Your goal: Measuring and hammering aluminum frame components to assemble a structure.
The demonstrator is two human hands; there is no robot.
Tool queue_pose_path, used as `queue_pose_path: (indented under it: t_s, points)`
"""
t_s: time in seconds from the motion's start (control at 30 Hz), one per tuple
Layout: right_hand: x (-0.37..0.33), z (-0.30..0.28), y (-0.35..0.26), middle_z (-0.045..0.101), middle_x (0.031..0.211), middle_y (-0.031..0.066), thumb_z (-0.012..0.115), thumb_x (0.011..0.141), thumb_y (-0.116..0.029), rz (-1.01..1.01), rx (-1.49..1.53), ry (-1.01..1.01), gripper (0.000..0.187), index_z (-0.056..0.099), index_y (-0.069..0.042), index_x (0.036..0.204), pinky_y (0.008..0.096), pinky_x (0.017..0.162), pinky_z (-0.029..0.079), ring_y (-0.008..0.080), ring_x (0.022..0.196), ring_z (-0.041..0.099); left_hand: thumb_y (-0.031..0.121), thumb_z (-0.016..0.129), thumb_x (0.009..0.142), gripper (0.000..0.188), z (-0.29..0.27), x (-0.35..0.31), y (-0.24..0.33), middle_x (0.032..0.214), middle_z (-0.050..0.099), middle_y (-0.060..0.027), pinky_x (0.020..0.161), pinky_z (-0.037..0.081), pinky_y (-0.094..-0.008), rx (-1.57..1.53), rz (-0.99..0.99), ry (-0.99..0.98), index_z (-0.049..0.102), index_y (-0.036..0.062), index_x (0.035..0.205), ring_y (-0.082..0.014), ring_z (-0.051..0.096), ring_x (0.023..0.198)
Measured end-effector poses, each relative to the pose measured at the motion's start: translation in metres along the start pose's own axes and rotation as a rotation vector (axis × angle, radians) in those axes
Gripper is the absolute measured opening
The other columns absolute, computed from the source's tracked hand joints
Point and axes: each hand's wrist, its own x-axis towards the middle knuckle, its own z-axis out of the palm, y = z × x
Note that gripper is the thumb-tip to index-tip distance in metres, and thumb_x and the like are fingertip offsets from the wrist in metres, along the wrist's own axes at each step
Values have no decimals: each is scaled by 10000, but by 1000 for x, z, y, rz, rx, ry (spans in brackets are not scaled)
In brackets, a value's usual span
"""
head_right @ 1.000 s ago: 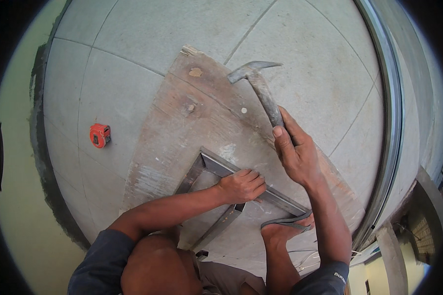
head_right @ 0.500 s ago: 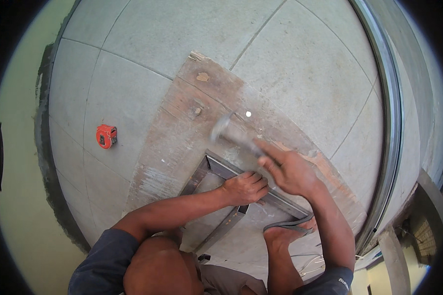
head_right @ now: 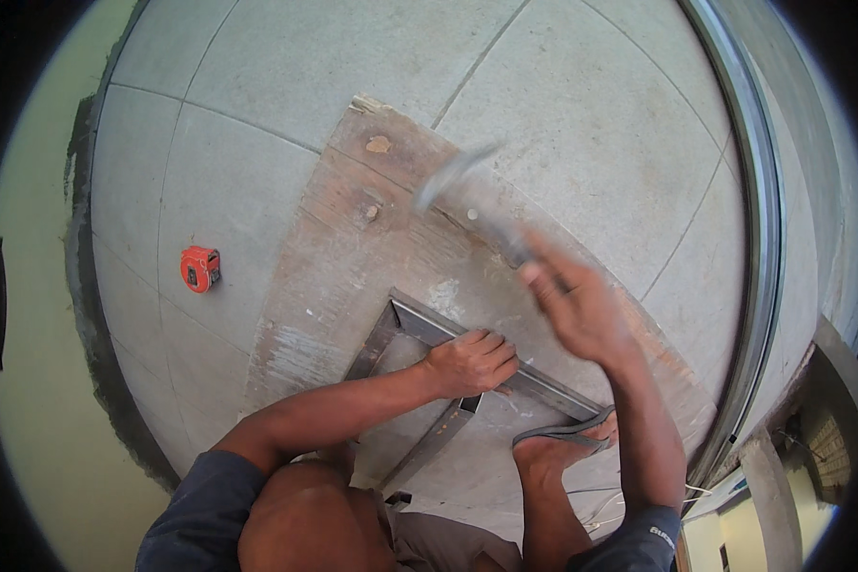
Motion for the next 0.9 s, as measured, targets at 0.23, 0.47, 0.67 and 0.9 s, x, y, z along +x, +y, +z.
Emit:
queue_pose_path:
  t_s: [0.23, 0.47, 0.67, 0.9]
  points:
    - [4, 25, 0, 697, 1031, 275, 534, 1021, -379, -40, -520, -334, 522, 477, -143, 1483, 488, 847, 516, 455, 967, 685, 425, 702, 722, 389, 7, -5, 0, 937, 601, -40, 786, 485, -316, 87, 22, 92, 629, 95, 913, -193, 606, 904]
    - [-1, 5, -13, 685, 918, 271, 527, 1025, -376, 121, 261, 199, 504, 465, -212, 1498, 519, 785, 507, 486, 849, 655, 408, 687, 728, 353, -1, 2, 0, 915, 599, -36, 757, 484, -315, 6, 0, 23, 638, 95, 884, -190, 611, 881]
    - [-6, 15, 11, 610, 758, 46, 536, 1039, -347, -199, -454, -259, 581, 422, -1, 1492, 367, 716, 513, 181, 687, 581, 462, 756, 626, 448, 10, 0, 1, 888, 582, -25, 759, 469, -309, 123, 12, 138, 621, 101, 854, -192, 590, 874]
    - [-29, -9, -12, 520, 704, -26, 513, 1059, -311, -82, 200, 200, 547, 404, -46, 1524, 251, 573, 430, 72, 597, 479, 432, 741, 650, 398, 1, -2, 0, 869, 574, -24, 755, 471, -306, 18, -10, 66, 622, 102, 837, -191, 592, 867]
